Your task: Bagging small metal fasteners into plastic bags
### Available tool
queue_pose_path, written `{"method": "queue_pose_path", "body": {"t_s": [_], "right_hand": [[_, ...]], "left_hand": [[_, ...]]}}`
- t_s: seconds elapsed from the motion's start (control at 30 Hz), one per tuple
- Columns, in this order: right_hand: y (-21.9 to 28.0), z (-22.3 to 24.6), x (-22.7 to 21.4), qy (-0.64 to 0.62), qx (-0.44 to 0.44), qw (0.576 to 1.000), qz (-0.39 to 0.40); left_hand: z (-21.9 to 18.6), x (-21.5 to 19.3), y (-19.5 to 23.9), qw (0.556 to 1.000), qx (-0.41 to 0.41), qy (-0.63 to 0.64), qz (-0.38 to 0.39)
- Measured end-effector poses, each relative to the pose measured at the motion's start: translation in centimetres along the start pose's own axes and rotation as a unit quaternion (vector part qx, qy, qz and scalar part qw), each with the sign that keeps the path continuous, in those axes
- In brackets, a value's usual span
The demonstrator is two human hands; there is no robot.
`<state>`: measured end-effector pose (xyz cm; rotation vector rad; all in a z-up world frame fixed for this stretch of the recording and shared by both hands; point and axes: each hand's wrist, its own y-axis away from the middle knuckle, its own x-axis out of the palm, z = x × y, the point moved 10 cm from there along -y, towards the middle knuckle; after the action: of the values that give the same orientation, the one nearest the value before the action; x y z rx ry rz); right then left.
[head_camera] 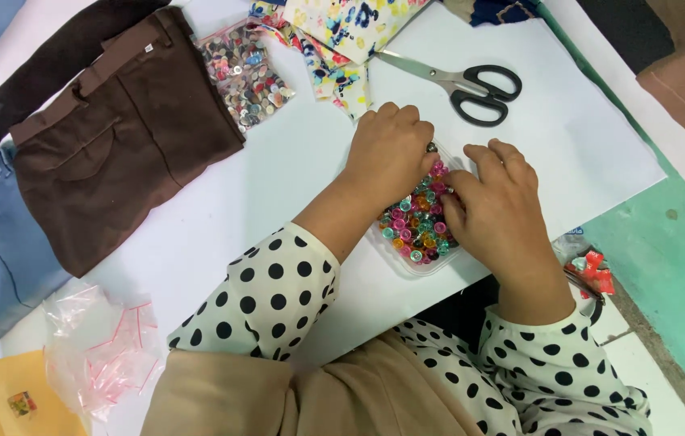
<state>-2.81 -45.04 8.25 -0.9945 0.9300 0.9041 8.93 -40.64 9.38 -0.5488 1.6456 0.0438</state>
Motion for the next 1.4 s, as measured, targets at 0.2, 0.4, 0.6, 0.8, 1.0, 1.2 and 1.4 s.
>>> {"method": "queue_pose_path", "body": {"t_s": [0.2,0.4,0.6,0.8,1.0,1.2,1.4], "right_hand": [[0.0,-0.3,0.0,-0.041,-0.005,0.999,-0.001],[0.2,0.4,-0.9,-0.067,-0.024,0.996,-0.049],[1.0,0.4,-1.9,-0.092,-0.06,0.988,-0.107],[3.4,4.0,-4.2,-0.105,-0.16,0.972,-0.137],[5.2,16.0,-4.5,-0.192,-0.292,0.935,-0.058],[4.5,23.3,3.4,-0.224,-0.336,0.914,0.048],[3.9,26.8,6.8,-0.16,-0.334,0.929,0.005]], "left_hand": [[-0.1,0.4,0.5,1.0,0.003,0.003,-0.019],[0.5,0.2,1.3,0.997,0.002,0.051,-0.054],[-0.3,-3.8,2.9,0.988,0.011,0.11,-0.108],[0.6,-9.5,12.5,0.98,0.015,0.112,-0.163],[7.8,-11.6,26.4,0.991,-0.088,0.051,-0.086],[9.2,-6.9,32.9,0.99,-0.11,0.04,-0.073],[8.4,-7.5,33.2,0.986,-0.092,0.03,-0.138]]}}
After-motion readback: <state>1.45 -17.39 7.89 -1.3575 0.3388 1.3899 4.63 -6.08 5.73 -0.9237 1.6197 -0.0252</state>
